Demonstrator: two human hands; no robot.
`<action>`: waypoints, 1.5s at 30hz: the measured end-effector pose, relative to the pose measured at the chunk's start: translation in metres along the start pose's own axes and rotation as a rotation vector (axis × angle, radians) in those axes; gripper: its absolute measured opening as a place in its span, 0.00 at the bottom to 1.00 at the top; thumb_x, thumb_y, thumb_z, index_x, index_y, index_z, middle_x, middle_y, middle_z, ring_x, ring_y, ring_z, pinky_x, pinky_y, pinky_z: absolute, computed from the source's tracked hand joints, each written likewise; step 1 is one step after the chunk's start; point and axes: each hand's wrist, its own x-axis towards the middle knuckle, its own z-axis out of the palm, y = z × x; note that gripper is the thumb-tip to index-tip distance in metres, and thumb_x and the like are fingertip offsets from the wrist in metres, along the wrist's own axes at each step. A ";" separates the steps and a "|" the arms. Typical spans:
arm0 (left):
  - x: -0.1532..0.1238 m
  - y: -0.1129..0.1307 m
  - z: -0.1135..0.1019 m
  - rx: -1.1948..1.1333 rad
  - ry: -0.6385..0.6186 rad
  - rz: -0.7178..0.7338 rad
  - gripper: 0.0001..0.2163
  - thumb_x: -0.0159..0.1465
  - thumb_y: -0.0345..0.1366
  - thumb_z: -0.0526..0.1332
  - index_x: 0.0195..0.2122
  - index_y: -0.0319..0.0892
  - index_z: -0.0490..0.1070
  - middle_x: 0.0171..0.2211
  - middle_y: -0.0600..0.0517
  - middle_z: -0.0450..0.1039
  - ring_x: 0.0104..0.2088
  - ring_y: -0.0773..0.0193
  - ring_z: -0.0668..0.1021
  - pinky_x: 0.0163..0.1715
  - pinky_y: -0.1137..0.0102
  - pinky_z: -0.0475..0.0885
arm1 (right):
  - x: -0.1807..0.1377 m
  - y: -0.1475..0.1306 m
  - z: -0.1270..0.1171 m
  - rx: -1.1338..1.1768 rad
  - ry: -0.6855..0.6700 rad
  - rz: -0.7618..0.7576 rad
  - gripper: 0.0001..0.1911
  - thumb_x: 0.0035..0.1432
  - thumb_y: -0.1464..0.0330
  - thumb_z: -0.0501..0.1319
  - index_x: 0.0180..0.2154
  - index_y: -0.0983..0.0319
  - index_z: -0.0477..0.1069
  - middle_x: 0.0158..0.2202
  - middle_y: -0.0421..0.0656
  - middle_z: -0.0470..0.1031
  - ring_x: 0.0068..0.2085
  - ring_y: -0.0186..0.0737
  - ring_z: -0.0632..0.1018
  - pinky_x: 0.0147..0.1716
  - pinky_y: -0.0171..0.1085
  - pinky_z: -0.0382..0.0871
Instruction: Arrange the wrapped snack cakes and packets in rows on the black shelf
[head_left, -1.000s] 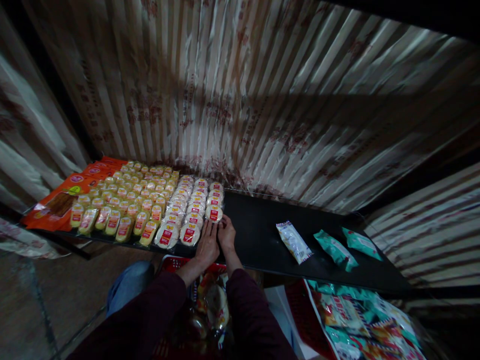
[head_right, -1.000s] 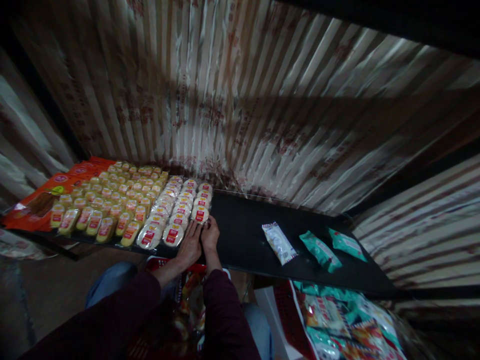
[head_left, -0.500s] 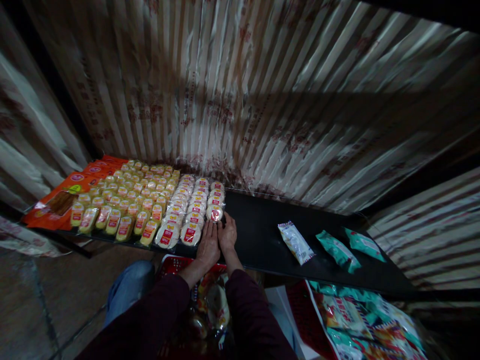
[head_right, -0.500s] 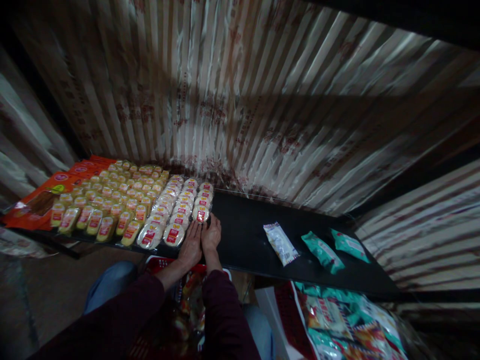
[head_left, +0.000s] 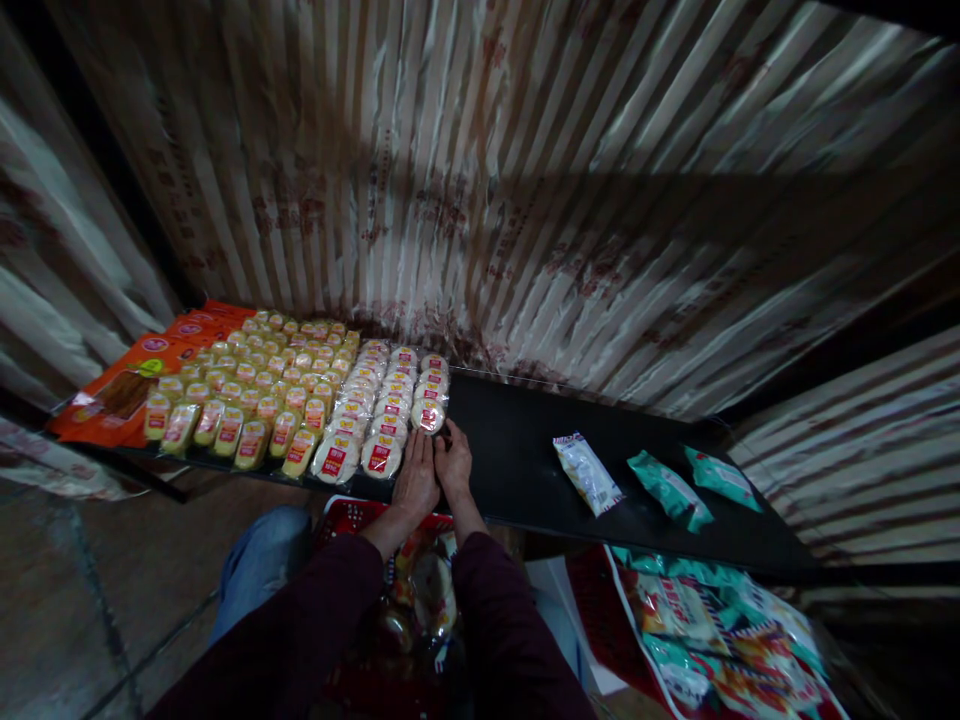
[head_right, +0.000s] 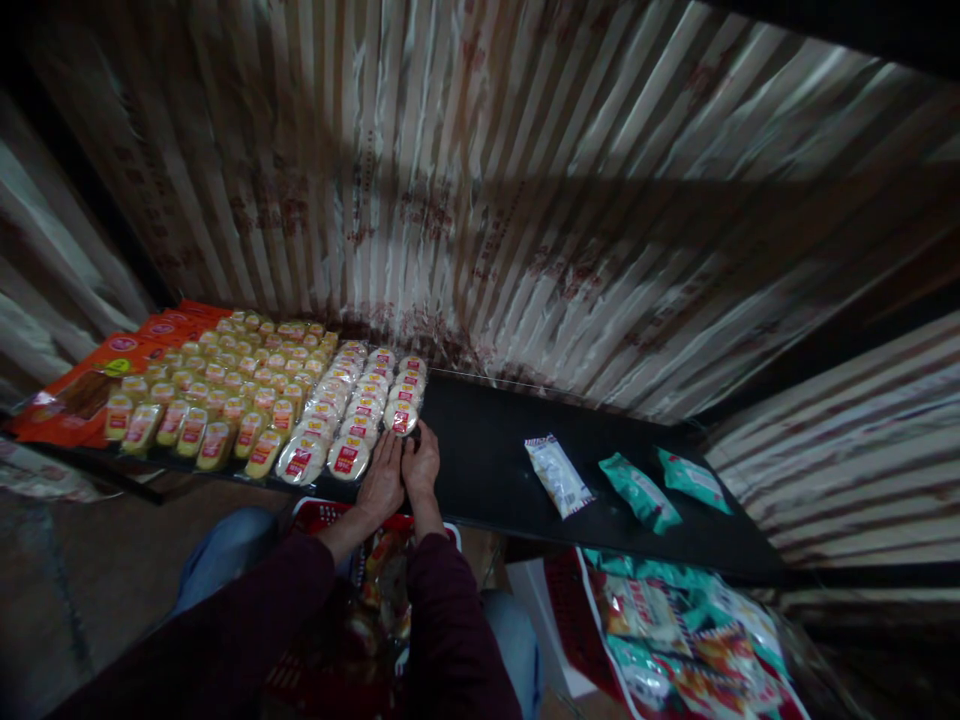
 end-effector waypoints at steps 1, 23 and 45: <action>-0.001 0.000 -0.001 0.012 -0.001 0.003 0.25 0.60 0.25 0.47 0.60 0.26 0.56 0.64 0.33 0.51 0.66 0.52 0.48 0.62 0.50 0.54 | -0.003 0.000 0.000 0.016 0.014 0.005 0.23 0.54 0.72 0.52 0.52 0.67 0.68 0.49 0.53 0.71 0.43 0.40 0.75 0.49 0.40 0.67; -0.089 -0.005 -0.019 0.013 -0.145 0.194 0.25 0.59 0.27 0.51 0.59 0.32 0.59 0.61 0.39 0.60 0.65 0.54 0.52 0.63 0.52 0.56 | -0.115 -0.007 -0.031 0.098 -0.036 -0.117 0.19 0.53 0.77 0.49 0.41 0.62 0.74 0.43 0.47 0.73 0.47 0.39 0.72 0.51 0.41 0.65; -0.179 -0.031 0.033 -0.280 -0.469 -0.445 0.24 0.54 0.22 0.51 0.53 0.39 0.66 0.50 0.44 0.73 0.49 0.63 0.76 0.52 0.68 0.67 | -0.216 0.053 -0.030 -0.387 -0.313 -0.148 0.20 0.56 0.77 0.53 0.49 0.64 0.72 0.57 0.52 0.68 0.61 0.48 0.62 0.56 0.47 0.58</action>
